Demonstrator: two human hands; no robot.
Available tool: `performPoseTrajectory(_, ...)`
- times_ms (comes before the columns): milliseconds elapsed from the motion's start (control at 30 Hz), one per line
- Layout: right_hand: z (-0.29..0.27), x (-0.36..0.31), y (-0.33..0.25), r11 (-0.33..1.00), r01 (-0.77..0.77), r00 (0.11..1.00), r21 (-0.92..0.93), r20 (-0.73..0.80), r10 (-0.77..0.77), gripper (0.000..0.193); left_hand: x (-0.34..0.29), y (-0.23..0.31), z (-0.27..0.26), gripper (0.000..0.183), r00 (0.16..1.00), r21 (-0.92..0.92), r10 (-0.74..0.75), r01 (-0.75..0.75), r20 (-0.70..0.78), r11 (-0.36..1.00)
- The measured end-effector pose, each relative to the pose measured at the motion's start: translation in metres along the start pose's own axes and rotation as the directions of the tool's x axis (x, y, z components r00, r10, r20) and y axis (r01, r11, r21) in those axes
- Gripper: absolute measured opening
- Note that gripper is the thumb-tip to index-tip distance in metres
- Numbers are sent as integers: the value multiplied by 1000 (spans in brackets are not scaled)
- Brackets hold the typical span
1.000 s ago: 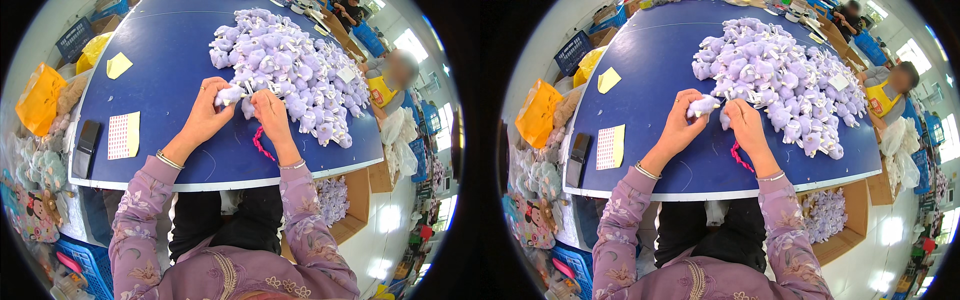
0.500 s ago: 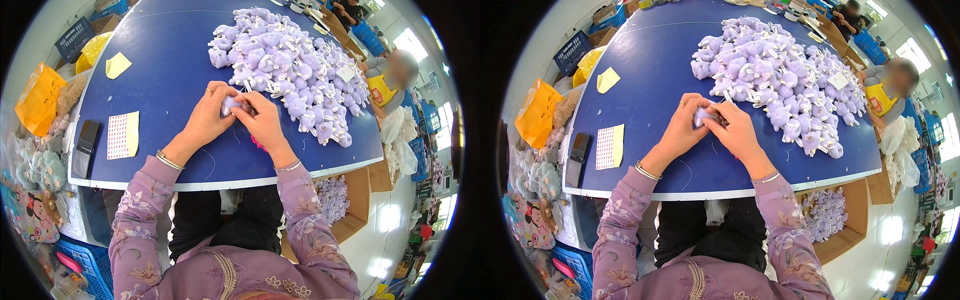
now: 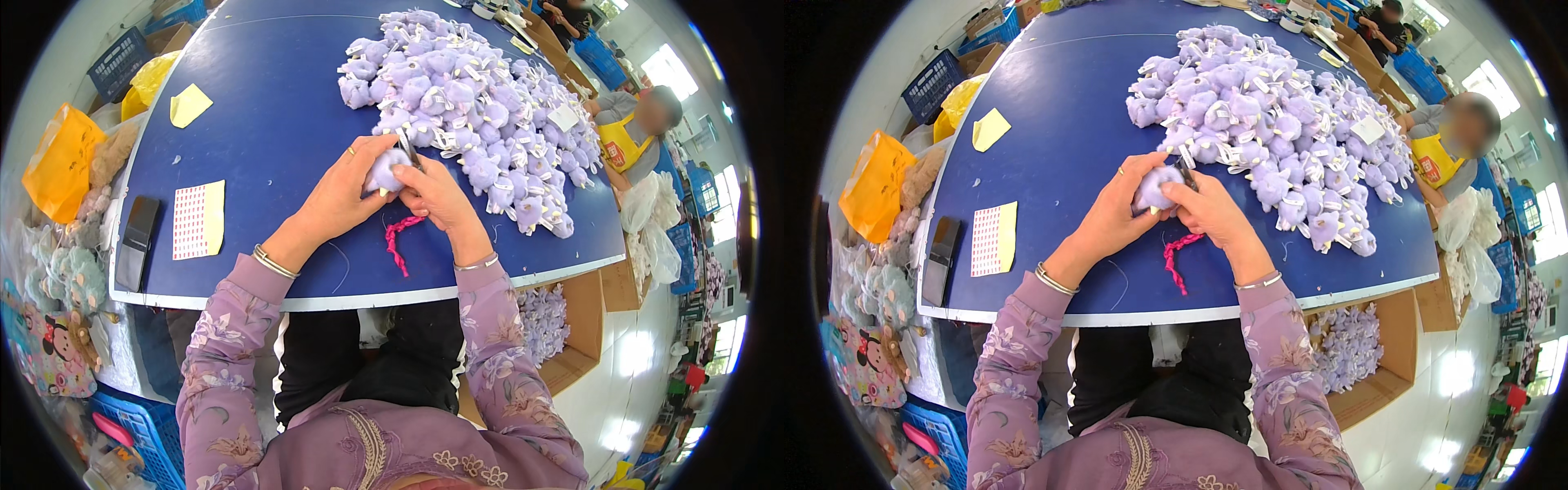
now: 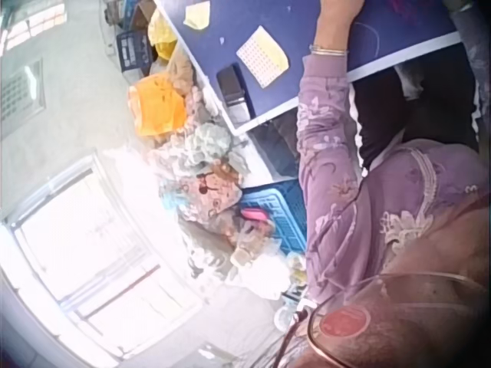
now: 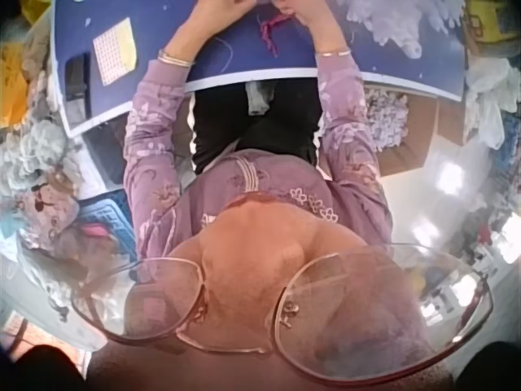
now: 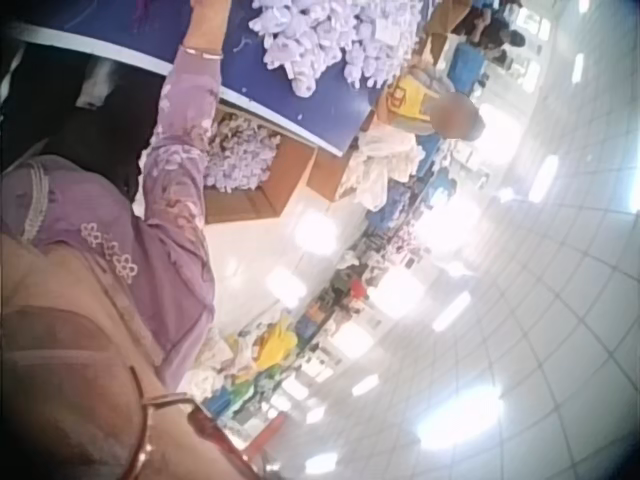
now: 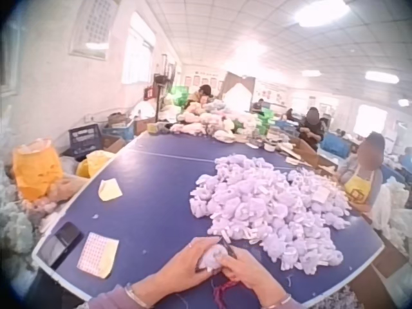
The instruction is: The person trims excess threads from small purple stuffed animals using scissors. The person picks up each toy, snips loose threads, and places the finished items into a cardboard box.
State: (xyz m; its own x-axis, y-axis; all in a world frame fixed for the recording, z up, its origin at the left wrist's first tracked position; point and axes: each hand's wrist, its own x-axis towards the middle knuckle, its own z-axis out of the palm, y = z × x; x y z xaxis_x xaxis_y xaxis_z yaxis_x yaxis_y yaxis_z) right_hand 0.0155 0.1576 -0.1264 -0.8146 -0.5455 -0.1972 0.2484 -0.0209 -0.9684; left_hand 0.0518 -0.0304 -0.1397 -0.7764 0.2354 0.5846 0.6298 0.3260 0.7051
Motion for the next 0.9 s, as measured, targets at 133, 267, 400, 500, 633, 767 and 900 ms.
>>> performPoseTrajectory(133, -52, -6, 4, 910, 221, 975, 350, -95, -200, 26, 3, 2, -3, 72, 993, -39, -100, 97, -60, 994)
performPoseTrajectory(267, -79, -54, -64, 592, 544, 661, 594, 131, -739, 63, 2, -8, -5, 72, 968, 18, -225, 228, -110, 973)
performPoseTrajectory(400, -57, -42, -72, 894, 406, 886, -189, -158, -436, 53, -4, -15, -7, 46, 975, 105, -222, 223, -17, 969)
performPoseTrajectory(500, -53, -4, -32, 732, 65, 944, -678, -197, -266, 42, -1, -9, -5, 37, 950, 55, -297, 293, 94, 954)
performPoseTrajectory(633, -42, 5, -12, 659, 31, 970, -751, -138, -202, 47, -1, -9, -5, 46, 936, 15, -334, 335, 109, 942)
performPoseTrajectory(767, -29, 11, -6, 695, 39, 988, -718, -76, -135, 46, -3, -3, 0, 55, 963, 12, -231, 231, 139, 973)
performPoseTrajectory(900, -13, 10, -9, 806, 39, 997, -591, -29, -70, 35, -2, -10, -2, 53, 956, -18, -266, 270, 122, 963)
